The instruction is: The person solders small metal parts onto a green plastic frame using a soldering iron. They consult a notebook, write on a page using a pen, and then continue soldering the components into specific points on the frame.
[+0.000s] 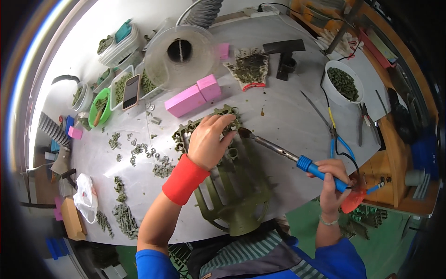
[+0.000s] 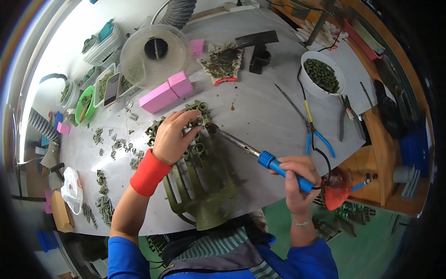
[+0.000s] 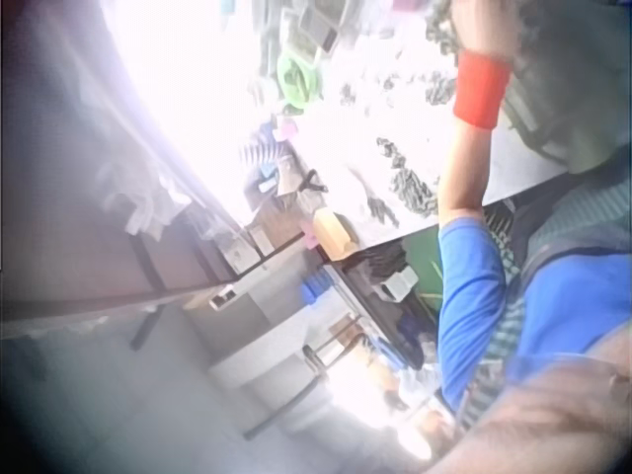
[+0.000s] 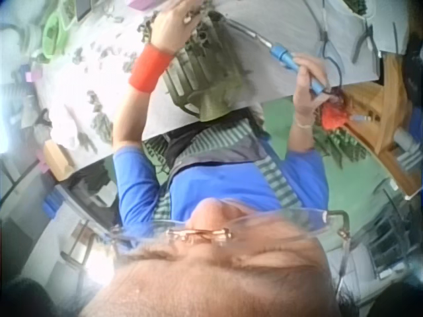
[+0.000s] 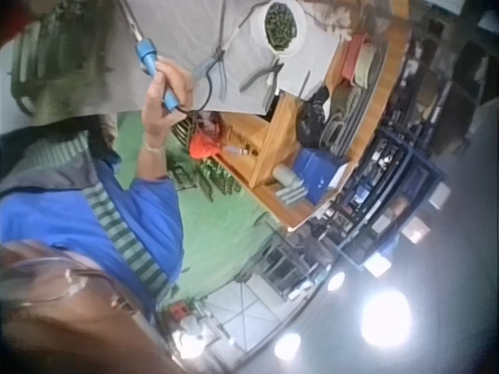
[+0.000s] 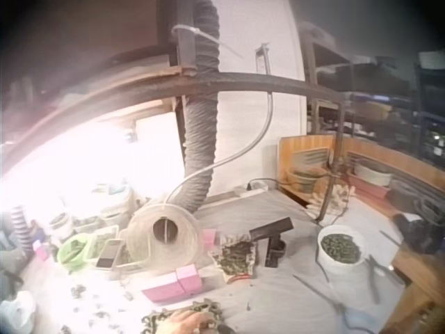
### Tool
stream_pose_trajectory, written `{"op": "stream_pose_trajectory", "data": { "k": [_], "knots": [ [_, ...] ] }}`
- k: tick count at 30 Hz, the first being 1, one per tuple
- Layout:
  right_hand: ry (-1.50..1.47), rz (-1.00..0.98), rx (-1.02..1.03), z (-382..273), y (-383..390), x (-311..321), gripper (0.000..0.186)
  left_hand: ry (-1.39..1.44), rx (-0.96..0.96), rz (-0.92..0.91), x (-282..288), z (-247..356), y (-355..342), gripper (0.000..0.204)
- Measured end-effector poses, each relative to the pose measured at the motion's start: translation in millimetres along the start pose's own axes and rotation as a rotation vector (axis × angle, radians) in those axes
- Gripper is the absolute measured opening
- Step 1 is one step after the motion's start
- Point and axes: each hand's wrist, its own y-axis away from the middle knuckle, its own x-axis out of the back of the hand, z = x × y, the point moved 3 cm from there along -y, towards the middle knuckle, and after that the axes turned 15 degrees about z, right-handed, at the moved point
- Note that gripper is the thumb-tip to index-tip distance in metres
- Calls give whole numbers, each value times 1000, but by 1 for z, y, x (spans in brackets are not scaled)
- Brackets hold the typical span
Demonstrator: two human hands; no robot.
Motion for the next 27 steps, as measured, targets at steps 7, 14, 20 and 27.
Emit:
{"op": "stream_pose_trajectory", "data": {
  "k": [7,14,20,27],
  "knots": [
    [-15,-24,-5,19,2,-8,11,-214,-200,98,-25,-2,-5,29],
    [10,-20,26,28,-2,-21,15,-243,-210,56,-32,-8,-9,29],
    [-4,-10,-35,13,-2,4,11,-215,-208,44,-35,-10,-9,27],
    [81,34,-27,6,6,36,18,-243,-208,127,-15,-6,1,33]
  ]
}}
